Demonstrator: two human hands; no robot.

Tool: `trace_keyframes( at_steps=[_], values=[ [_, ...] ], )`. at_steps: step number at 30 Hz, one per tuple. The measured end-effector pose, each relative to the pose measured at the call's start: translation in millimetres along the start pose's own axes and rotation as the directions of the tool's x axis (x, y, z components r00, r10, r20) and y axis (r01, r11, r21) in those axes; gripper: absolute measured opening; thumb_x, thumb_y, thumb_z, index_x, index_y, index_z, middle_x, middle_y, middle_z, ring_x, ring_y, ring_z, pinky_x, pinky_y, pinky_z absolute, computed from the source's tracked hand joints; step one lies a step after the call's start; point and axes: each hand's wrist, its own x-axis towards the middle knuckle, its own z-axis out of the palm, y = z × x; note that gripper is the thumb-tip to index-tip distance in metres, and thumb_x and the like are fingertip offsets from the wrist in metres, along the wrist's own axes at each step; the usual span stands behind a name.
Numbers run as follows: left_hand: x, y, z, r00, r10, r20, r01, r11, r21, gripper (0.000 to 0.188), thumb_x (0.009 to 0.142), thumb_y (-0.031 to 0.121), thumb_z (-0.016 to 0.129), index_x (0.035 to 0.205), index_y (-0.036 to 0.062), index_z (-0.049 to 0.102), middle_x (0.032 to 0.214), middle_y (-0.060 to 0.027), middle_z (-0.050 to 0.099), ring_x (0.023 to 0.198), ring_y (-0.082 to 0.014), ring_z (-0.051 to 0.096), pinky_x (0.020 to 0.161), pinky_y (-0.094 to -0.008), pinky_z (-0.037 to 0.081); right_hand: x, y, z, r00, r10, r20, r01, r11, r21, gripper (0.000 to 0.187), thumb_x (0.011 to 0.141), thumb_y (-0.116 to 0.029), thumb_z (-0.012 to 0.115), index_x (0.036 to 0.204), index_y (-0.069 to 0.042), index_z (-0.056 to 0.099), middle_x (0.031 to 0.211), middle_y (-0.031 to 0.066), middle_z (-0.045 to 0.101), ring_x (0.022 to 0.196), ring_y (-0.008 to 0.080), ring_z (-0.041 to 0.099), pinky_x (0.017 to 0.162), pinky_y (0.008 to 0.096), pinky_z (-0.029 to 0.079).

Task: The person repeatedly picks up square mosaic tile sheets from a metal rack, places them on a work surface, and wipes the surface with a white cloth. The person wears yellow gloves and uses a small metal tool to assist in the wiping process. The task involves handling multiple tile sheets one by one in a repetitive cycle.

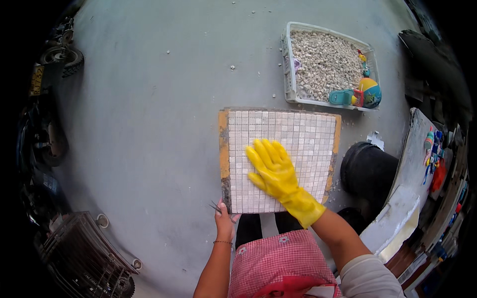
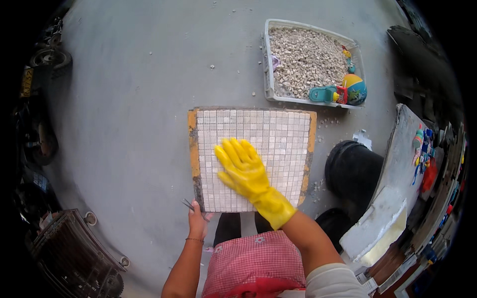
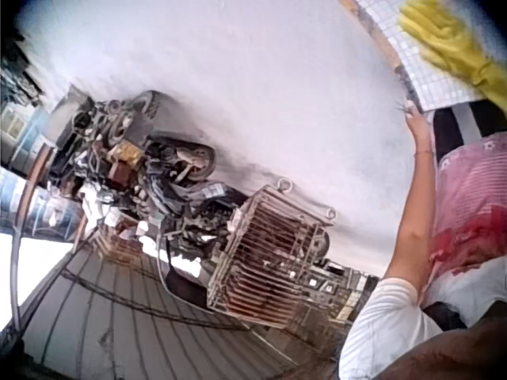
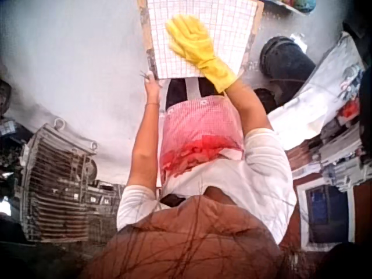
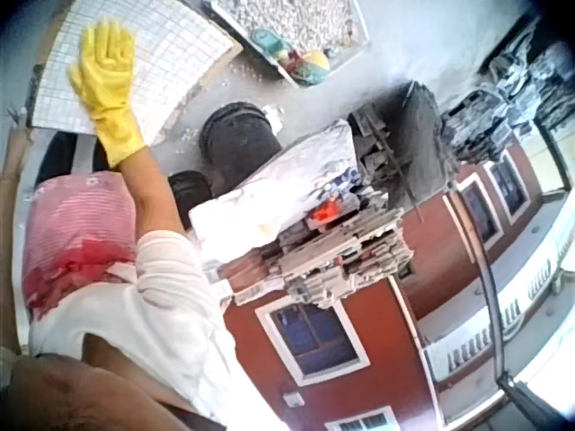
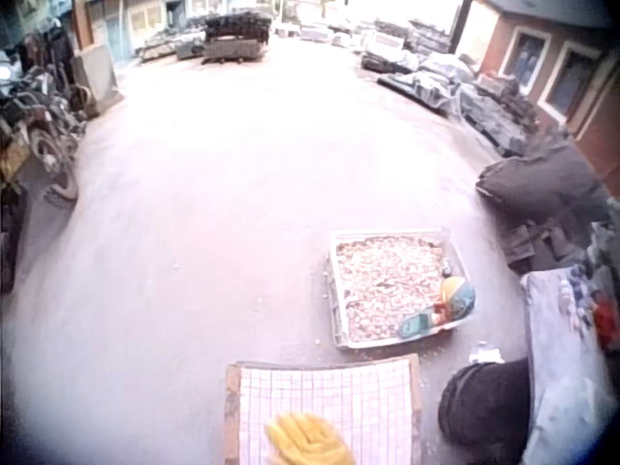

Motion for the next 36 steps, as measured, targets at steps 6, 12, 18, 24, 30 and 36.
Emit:
trace_keyframes(
  at_steps=[6,12,18,24,30,36],
  values=[
    [-5,13,5,0.994,-0.002,0.105,0.004,1.000,-0.016,0.051,0.096,0.039,0.039,0.138,0.0114,0.028,0.126,-0.0073,0.049,0.109,-0.0210,0.052,0.085,-0.0403,0.047,125,6,25,0.946,-0.070,-0.317,0.042,0.995,-0.093,0.055,0.076,-0.025,0.063,0.124,-0.004,0.049,0.128,0.0162,0.049,0.120,0.0313,0.044,0.105,0.0423,0.028],
    [-2,8,3,0.993,0.004,0.115,0.005,0.997,-0.081,0.048,0.097,0.036,0.038,0.138,0.0115,0.031,0.126,-0.0079,0.049,0.109,-0.0207,0.052,0.084,-0.0395,0.049,51,-54,48,0.987,-0.068,-0.148,0.073,0.997,0.024,0.055,0.077,-0.028,0.063,0.126,-0.007,0.049,0.129,0.0153,0.049,0.122,0.0305,0.043,0.106,0.0428,0.027],
    [-4,24,-16,0.958,-0.018,0.287,0.078,0.977,-0.200,0.050,0.097,0.035,0.037,0.140,0.0096,0.027,0.130,-0.0123,0.046,0.117,-0.0257,0.047,0.092,-0.0444,0.043,-63,-26,19,0.996,0.085,0.010,-0.084,0.993,-0.078,0.053,0.076,-0.025,0.064,0.125,-0.009,0.051,0.130,0.0151,0.048,0.121,0.0304,0.044,0.105,0.0436,0.028],
    [25,-10,-105,0.996,-0.007,0.093,0.019,0.992,-0.128,0.042,0.094,0.017,0.043,0.134,0.0072,0.037,0.104,-0.0084,0.054,0.088,-0.0163,0.053,0.072,-0.0311,0.046,-48,34,-26,0.895,0.304,-0.327,-0.389,0.890,-0.239,0.050,0.084,-0.024,0.058,0.129,-0.005,0.046,0.136,0.0185,0.041,0.127,0.0361,0.036,0.108,0.0451,0.021],
    [4,-44,-168,0.972,-0.177,-0.157,0.139,0.965,-0.223,0.035,0.092,0.012,0.043,0.127,0.0084,0.045,0.064,0.0045,0.037,0.051,-0.0058,0.030,0.045,-0.0206,0.028,41,-59,34,0.905,0.195,-0.379,-0.285,0.938,-0.198,0.053,0.082,-0.024,0.061,0.129,-0.006,0.046,0.135,0.0175,0.041,0.127,0.0316,0.036,0.108,0.0430,0.021],
    [-9,-25,-165,0.966,-0.171,-0.193,0.131,0.970,-0.204,0.034,0.093,0.021,0.048,0.125,0.0106,0.047,0.059,0.0054,0.033,0.044,-0.0053,0.026,0.039,-0.0208,0.023,-13,-107,78,0.964,0.173,-0.203,-0.168,0.985,0.039,0.052,0.076,-0.024,0.064,0.124,-0.008,0.051,0.128,0.0145,0.050,0.118,0.0293,0.047,0.103,0.0409,0.033]
  ],
)
